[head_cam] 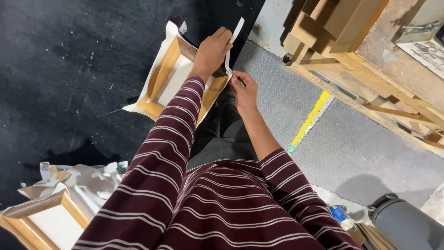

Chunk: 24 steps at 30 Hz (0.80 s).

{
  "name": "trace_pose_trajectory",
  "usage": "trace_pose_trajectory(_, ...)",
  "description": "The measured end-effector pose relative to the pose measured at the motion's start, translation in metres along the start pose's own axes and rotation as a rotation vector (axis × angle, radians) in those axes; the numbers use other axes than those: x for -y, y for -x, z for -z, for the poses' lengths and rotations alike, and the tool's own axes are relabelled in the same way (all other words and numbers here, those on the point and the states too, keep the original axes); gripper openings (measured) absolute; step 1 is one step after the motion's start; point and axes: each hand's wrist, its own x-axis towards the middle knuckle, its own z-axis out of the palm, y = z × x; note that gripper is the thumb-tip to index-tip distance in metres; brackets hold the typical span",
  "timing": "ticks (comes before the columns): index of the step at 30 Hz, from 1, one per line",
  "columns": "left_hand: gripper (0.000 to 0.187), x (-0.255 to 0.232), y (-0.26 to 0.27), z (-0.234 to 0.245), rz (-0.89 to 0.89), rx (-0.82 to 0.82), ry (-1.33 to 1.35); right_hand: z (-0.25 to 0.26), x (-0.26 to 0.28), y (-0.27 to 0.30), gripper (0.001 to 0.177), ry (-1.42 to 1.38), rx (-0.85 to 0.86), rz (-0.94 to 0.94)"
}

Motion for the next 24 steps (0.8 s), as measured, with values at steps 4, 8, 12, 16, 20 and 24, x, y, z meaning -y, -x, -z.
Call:
trace_pose_trajectory(4,0.014,-0.001,0.000,0.001,0.003,-0.006,-0.016,-0.002,-0.009,0.005,0.015,-0.076,-0.048,-0.018)
trace_pose_trajectory(8,0.013,-0.002,-0.001,0.004,0.020,0.008,0.004,-0.008,-0.016,0.012,0.013,-0.173,-0.092,0.001)
trace_pose_trajectory(12,0.018,-0.002,-0.001,0.008,0.005,-0.018,0.041,-0.010,-0.014,0.015,0.013,-0.173,-0.110,0.002)
trace_pose_trajectory(16,0.017,0.001,0.001,0.007,0.015,-0.033,0.066,-0.009,-0.025,0.015,0.013,-0.190,-0.106,0.018)
trace_pose_trajectory(20,0.017,0.004,0.001,0.006,-0.003,-0.042,0.063,-0.004,-0.033,0.010,0.014,-0.221,-0.096,0.017)
trace_pose_trajectory(24,0.021,0.005,0.001,0.011,0.007,-0.029,0.174,-0.001,-0.040,0.006,0.015,-0.215,-0.082,0.020)
